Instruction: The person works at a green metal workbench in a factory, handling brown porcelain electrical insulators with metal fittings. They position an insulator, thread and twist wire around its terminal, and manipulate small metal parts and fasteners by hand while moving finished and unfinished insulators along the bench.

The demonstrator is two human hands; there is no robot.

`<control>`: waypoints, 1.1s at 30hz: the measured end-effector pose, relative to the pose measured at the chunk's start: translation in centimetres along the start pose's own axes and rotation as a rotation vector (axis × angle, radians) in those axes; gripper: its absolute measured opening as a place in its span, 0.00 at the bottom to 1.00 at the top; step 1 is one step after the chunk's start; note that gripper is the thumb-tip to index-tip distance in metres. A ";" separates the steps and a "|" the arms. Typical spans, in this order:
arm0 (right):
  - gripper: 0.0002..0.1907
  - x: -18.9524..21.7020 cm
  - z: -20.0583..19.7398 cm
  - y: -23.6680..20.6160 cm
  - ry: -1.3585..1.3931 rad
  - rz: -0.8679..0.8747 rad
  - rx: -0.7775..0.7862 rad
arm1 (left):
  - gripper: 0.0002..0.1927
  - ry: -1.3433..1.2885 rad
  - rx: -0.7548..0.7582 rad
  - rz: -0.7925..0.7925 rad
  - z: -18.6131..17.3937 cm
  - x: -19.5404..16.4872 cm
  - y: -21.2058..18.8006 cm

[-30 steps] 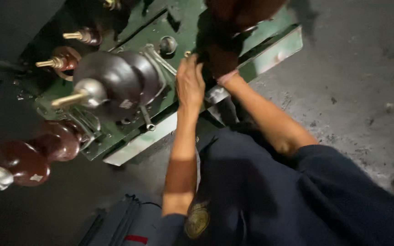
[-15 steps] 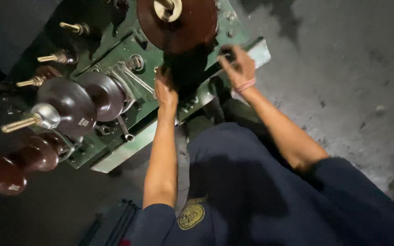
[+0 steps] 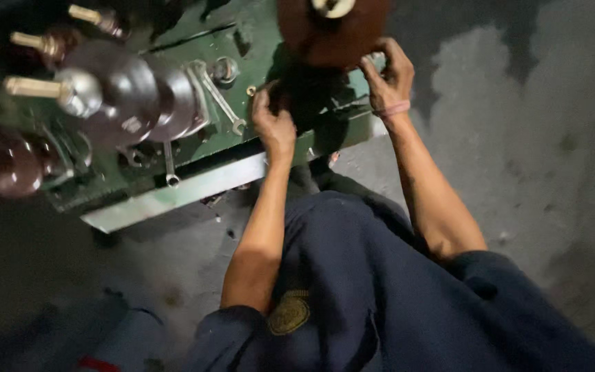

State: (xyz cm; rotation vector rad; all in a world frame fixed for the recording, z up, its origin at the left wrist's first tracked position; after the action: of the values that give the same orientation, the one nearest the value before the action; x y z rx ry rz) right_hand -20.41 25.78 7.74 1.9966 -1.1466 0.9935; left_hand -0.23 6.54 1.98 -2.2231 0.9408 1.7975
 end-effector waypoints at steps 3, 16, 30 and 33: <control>0.09 -2.2 1.1 0.4 0.395 0.240 0.085 | 0.17 0.009 -0.038 0.007 0.5 -1.4 0.3; 0.18 -1.6 2.4 1.9 0.377 0.034 0.146 | 0.21 -0.050 -0.110 0.047 3.6 -3.3 0.8; 0.11 -2.9 1.8 2.7 0.176 0.095 0.114 | 0.25 -0.138 -0.061 0.151 4.5 -2.5 0.4; 0.17 -2.0 1.9 2.7 0.276 0.032 0.137 | 0.25 -0.131 -0.085 0.160 4.6 -1.8 0.1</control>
State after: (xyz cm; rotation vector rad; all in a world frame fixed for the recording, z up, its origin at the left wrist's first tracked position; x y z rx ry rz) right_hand -22.96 23.95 5.46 1.8756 -0.9838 1.3487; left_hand -4.28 9.33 2.40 -2.0992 1.0606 2.0609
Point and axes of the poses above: each hand's wrist, its own y-axis towards the middle knuckle, its own z-axis out of the palm, x = y × z, the point moved 9 cm from there along y, towards the middle knuckle, and after that the axes turned 11 degrees about z, right-handed, at the moved point
